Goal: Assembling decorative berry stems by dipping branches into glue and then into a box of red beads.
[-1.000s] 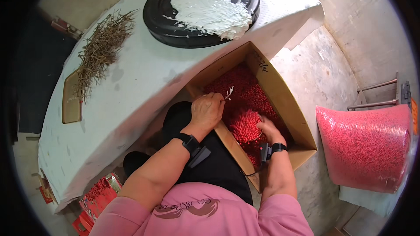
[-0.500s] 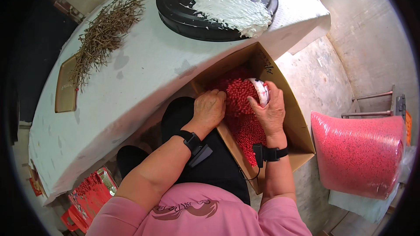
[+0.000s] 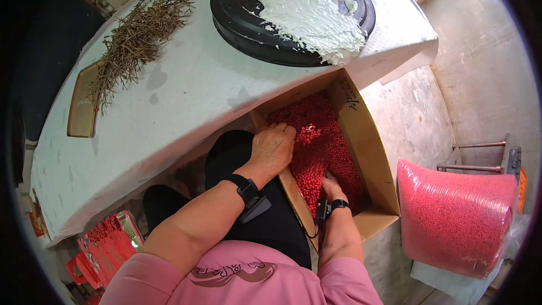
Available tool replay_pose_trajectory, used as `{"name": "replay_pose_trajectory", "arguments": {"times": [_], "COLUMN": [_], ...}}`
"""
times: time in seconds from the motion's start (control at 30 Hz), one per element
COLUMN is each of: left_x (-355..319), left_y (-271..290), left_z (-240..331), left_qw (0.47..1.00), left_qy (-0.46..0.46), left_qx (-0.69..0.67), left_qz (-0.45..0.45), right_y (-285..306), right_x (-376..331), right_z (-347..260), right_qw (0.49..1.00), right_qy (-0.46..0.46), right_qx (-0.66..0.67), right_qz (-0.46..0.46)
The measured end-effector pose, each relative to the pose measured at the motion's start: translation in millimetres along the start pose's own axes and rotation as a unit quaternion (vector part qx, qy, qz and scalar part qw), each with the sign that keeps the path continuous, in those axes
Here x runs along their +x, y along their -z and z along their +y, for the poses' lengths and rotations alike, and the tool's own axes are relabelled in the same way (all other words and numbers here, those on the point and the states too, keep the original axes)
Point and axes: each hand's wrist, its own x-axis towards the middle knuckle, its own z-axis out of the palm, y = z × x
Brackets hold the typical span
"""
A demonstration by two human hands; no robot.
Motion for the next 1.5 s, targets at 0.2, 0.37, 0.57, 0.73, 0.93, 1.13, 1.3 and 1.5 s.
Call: {"name": "replay_pose_trajectory", "arguments": {"times": [0.2,0.37,0.57,0.73,0.93,1.13,1.3,1.5], "left_x": [-2,-2,-3,-1,-2,1,1,-1], "left_y": [3,5,9,8,3,1,4,8], "left_z": [-3,2,1,0,0,2,4,2], "left_qw": [1.000,1.000,1.000,0.999,0.999,0.999,0.998,0.998], "left_qy": [0.018,0.010,0.015,0.022,0.026,0.010,0.017,0.025], "left_qx": [-0.001,-0.009,-0.011,-0.025,-0.028,-0.035,-0.046,-0.042], "left_qz": [0.011,0.009,0.006,0.015,0.008,0.024,0.039,0.041], "right_y": [13,18,-21,-21,-8,9,15,32], "right_x": [-116,-166,-191,-146,-17,21,-92,-170], "right_z": [-129,-188,-236,-204,-44,25,-100,-169], "right_qw": [0.975,0.911,0.792,0.743,0.877,0.988,0.988,0.946], "right_qy": [0.139,0.369,0.546,0.481,0.205,0.112,0.073,0.262], "right_qx": [0.173,0.184,-0.137,-0.298,-0.396,-0.103,0.130,0.184], "right_qz": [-0.025,-0.022,0.238,0.356,0.179,-0.020,-0.036,-0.048]}}
